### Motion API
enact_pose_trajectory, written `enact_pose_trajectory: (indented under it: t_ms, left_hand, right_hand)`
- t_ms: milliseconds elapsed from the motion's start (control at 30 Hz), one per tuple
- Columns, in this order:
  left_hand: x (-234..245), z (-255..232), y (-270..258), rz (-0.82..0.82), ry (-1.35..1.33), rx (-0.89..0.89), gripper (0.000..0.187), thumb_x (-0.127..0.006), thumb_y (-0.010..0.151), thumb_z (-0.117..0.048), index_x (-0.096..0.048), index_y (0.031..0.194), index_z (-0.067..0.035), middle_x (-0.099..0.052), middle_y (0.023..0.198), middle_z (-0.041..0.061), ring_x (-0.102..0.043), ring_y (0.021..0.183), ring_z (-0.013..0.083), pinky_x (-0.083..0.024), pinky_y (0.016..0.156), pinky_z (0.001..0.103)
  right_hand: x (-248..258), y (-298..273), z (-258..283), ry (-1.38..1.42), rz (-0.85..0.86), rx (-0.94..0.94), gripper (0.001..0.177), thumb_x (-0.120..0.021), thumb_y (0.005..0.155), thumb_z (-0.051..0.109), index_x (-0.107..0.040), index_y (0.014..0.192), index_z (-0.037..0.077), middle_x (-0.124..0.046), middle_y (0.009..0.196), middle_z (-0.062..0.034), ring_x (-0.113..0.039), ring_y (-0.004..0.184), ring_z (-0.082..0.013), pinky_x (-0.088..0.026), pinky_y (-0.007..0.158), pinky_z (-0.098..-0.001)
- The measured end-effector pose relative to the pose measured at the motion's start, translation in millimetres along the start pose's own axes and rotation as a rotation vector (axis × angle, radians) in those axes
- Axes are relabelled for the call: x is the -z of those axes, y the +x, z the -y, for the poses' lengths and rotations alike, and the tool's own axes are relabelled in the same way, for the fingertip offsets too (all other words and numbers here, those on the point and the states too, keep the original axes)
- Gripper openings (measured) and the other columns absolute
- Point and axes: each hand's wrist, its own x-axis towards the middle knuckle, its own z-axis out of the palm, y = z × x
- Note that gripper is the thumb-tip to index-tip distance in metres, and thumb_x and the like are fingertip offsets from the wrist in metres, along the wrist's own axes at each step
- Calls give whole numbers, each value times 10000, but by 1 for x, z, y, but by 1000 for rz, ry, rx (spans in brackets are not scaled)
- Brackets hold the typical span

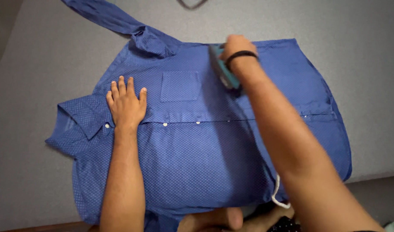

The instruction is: The person irons a blue button-up shirt laid out on a bed. They use a handheld iron to smooth the front placket, pocket, and upper body, occasionally adjusting the fabric with their left hand.

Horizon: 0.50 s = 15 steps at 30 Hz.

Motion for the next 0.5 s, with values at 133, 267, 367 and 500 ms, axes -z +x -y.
enact_pose_trajectory:
  t_ms: [133,267,367,500]
  left_hand:
    - [1,0,0,2,4,-2,657,-503,1029,-475,-496,1510,-28,-382,1612,229,-271,1502,431,-172,1198,566]
    - [0,1,0,16,2,0,656,-505,1024,-473,-494,1507,-29,-380,1611,231,-270,1498,432,-170,1195,566]
    - [-2,2,-1,5,-4,-8,656,-511,1026,-469,-498,1508,-23,-385,1609,237,-276,1496,437,-175,1194,571]
    - [-5,4,0,-43,29,-47,650,-519,1036,-462,-512,1503,-10,-414,1599,252,-307,1489,450,-199,1189,580]
  right_hand:
    - [6,22,-78,-91,-29,-86,446,-846,827,353,-747,1137,48,-704,1165,-244,-672,1079,-421,-545,916,-496]
    - [13,34,-171,-113,-52,-182,419,-840,825,328,-769,1140,59,-717,1140,-258,-688,1052,-439,-550,908,-509]
    - [23,39,-234,-160,-45,-237,522,-873,817,406,-763,1138,10,-714,1152,-274,-678,1065,-449,-539,921,-516]
    - [44,24,-273,-295,-64,-234,481,-847,849,383,-768,1110,-12,-720,1116,-298,-686,1021,-472,-547,875,-532]
